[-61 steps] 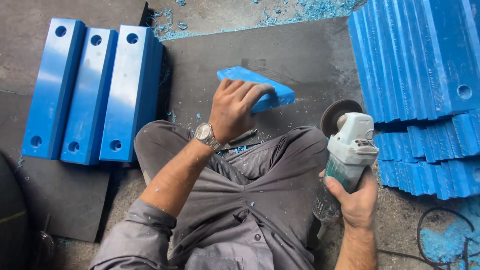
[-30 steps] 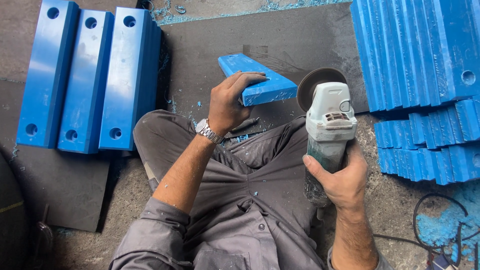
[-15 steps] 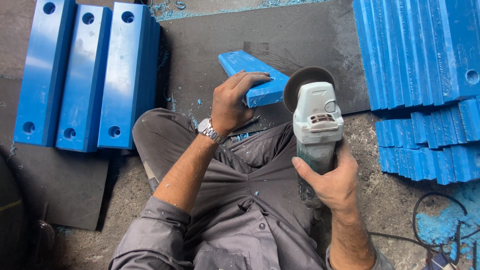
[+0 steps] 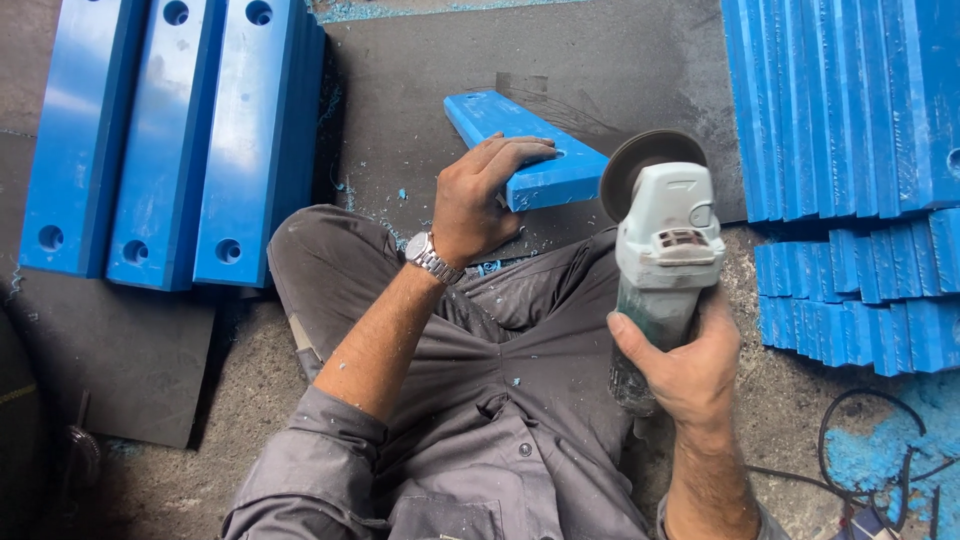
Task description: The recorder uses a manual deburring tool and an angle grinder to smooth and shape the edges of blue plastic or rubber industrial blocks.
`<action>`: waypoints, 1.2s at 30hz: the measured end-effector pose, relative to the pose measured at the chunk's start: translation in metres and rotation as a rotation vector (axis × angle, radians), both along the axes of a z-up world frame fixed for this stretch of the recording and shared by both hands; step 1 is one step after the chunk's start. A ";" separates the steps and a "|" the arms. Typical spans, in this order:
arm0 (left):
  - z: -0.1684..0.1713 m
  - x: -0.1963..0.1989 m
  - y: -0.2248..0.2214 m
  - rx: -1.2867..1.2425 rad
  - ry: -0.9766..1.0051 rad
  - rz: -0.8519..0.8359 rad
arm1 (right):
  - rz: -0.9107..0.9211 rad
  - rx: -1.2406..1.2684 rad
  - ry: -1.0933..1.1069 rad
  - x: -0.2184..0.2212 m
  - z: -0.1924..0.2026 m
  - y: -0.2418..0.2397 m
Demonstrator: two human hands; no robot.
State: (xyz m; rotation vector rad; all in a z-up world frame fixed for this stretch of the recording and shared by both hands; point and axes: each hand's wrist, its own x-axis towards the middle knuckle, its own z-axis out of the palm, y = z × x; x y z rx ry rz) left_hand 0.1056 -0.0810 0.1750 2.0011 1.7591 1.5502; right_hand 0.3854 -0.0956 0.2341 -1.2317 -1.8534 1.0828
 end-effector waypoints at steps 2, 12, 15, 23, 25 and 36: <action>0.004 -0.001 -0.001 0.003 -0.024 -0.004 | 0.041 -0.025 -0.008 -0.009 0.002 -0.004; 0.006 -0.002 0.001 0.035 -0.013 -0.010 | 0.033 -0.056 0.054 0.009 0.000 0.003; 0.006 0.000 0.002 0.027 -0.010 -0.015 | -0.001 -0.062 0.053 0.006 0.003 0.001; 0.005 -0.001 0.002 0.034 -0.017 0.002 | 0.093 -0.118 0.010 -0.006 0.003 -0.003; 0.002 -0.001 0.002 0.034 -0.014 0.011 | 0.068 -0.093 0.026 0.002 0.003 0.003; 0.003 0.003 -0.001 0.019 -0.045 0.009 | 0.010 -0.151 0.141 0.017 -0.002 -0.003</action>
